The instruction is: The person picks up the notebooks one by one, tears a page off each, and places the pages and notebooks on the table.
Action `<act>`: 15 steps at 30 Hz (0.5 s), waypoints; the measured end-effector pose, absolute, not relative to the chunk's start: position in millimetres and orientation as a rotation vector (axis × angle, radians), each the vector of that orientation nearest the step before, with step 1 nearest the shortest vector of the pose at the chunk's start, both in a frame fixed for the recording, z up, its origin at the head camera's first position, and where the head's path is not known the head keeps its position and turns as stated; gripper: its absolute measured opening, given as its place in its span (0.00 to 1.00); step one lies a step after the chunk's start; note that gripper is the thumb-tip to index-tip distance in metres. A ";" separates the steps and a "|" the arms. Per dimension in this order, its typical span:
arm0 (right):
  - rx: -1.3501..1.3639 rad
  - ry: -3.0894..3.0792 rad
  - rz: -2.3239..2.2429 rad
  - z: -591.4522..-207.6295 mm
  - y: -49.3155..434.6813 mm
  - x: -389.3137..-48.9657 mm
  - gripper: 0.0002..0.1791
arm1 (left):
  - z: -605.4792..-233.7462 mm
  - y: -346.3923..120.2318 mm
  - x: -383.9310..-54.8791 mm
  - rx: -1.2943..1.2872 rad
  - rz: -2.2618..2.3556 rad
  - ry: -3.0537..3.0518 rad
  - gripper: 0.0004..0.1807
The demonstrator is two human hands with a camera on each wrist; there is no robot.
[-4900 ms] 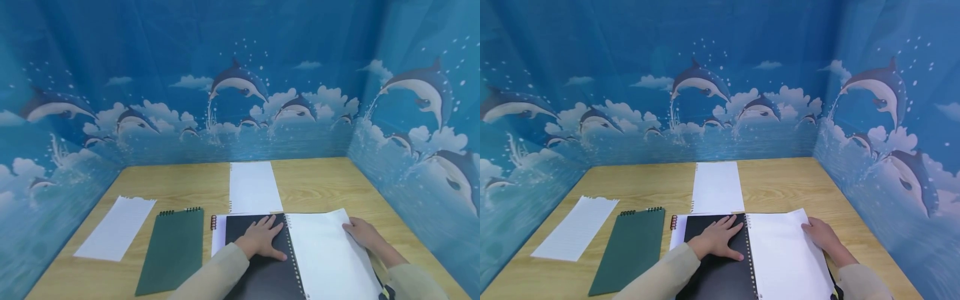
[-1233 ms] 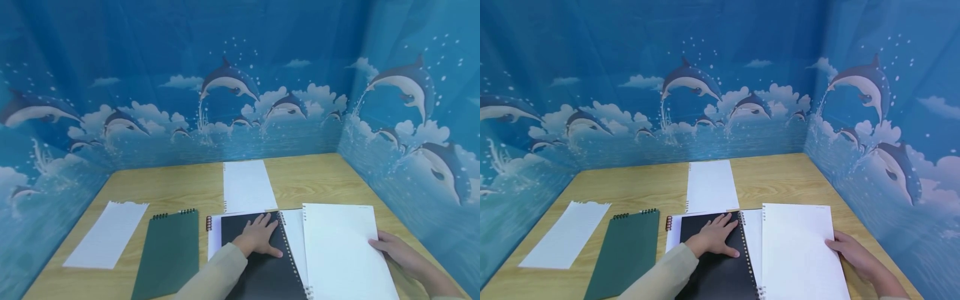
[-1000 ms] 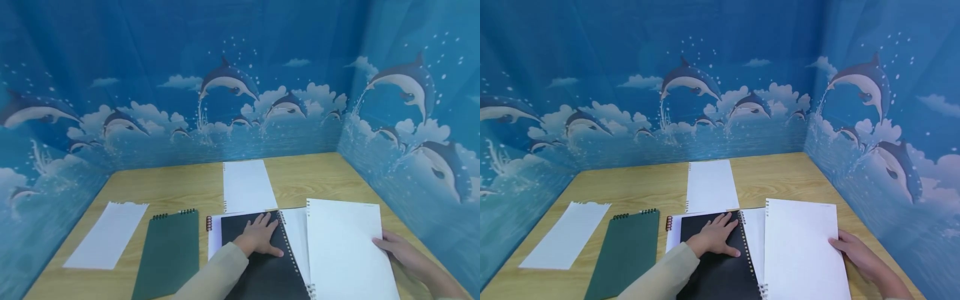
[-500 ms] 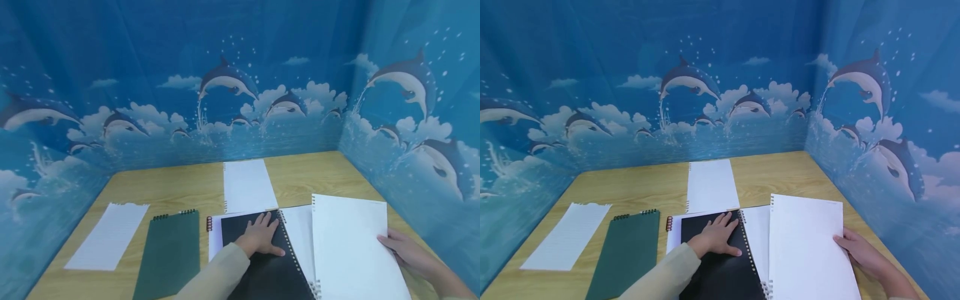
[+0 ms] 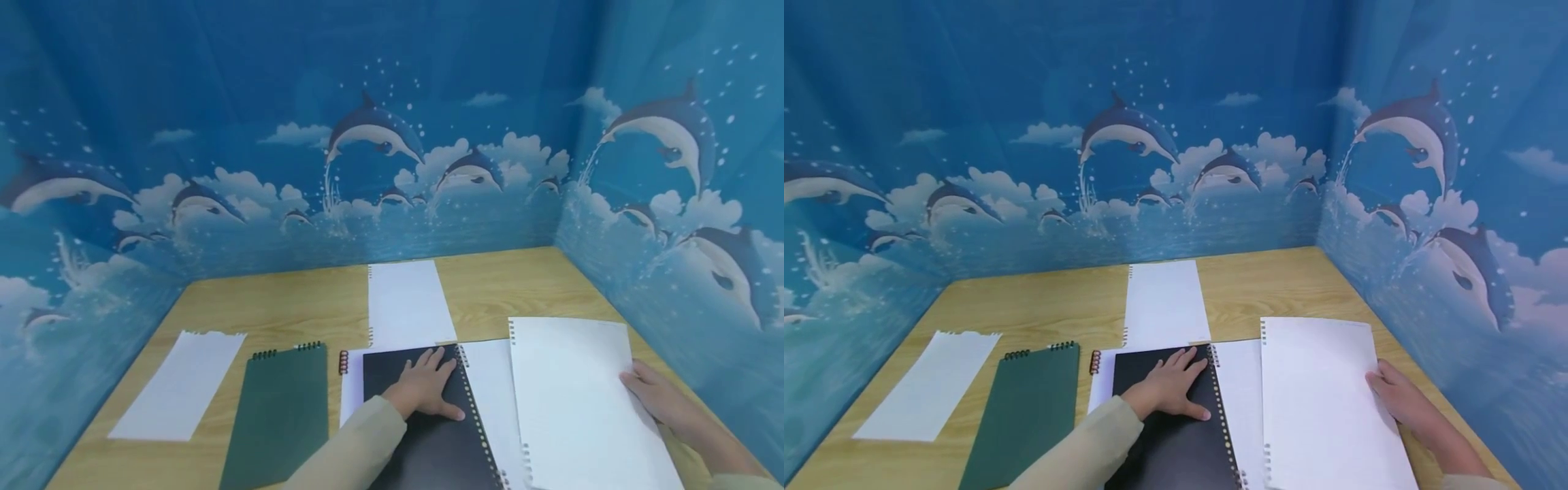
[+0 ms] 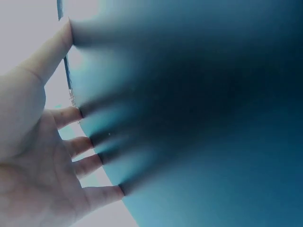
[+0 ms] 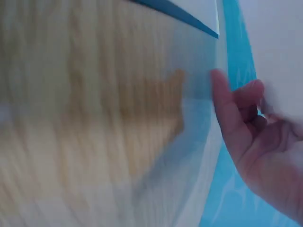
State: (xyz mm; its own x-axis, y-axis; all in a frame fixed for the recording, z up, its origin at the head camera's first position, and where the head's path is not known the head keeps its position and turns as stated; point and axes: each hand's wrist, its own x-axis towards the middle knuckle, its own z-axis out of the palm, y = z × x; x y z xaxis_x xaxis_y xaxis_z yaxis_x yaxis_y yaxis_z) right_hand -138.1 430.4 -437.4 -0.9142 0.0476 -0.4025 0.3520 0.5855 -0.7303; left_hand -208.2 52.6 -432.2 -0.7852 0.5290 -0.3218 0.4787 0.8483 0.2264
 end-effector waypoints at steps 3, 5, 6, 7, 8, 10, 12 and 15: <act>0.379 2.462 -1.282 -437.7 424.1 -140.0 0.38 | -433.6 51.8 -208.8 0.746 0.190 2.653 0.50; 0.401 2.429 -1.302 -438.1 420.7 -140.4 0.40 | -435.0 51.4 -209.6 0.747 0.184 2.656 0.50; 0.405 2.409 -1.294 -437.9 419.1 -140.3 0.41 | -435.2 51.3 -209.8 0.748 0.181 2.655 0.50; 0.387 2.405 -1.274 -438.1 417.3 -139.7 0.43 | -435.3 51.2 -210.0 0.748 0.179 2.653 0.50; 0.355 2.388 -1.263 -438.5 416.0 -139.1 0.45 | -435.3 51.0 -210.1 0.746 0.173 2.655 0.50; 0.268 2.363 -1.258 -440.2 413.4 -136.4 0.48 | -435.3 50.5 -209.9 0.742 0.157 2.659 0.50; 0.203 2.376 -1.247 -443.5 409.8 -133.8 0.49 | -434.7 49.9 -209.3 0.737 0.147 2.665 0.50; 0.169 2.422 -1.247 -449.3 404.4 -132.7 0.49 | -434.4 48.9 -209.1 0.727 0.143 2.672 0.50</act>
State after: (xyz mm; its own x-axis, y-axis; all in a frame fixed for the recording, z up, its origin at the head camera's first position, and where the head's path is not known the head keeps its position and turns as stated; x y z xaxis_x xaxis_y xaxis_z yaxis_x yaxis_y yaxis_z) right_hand -132.7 404.4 -449.3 -0.9088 -0.0777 -0.4099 0.2885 0.5927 -0.7520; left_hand -209.1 48.9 -434.4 -0.8000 0.5068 -0.3213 0.4697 0.8621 0.1902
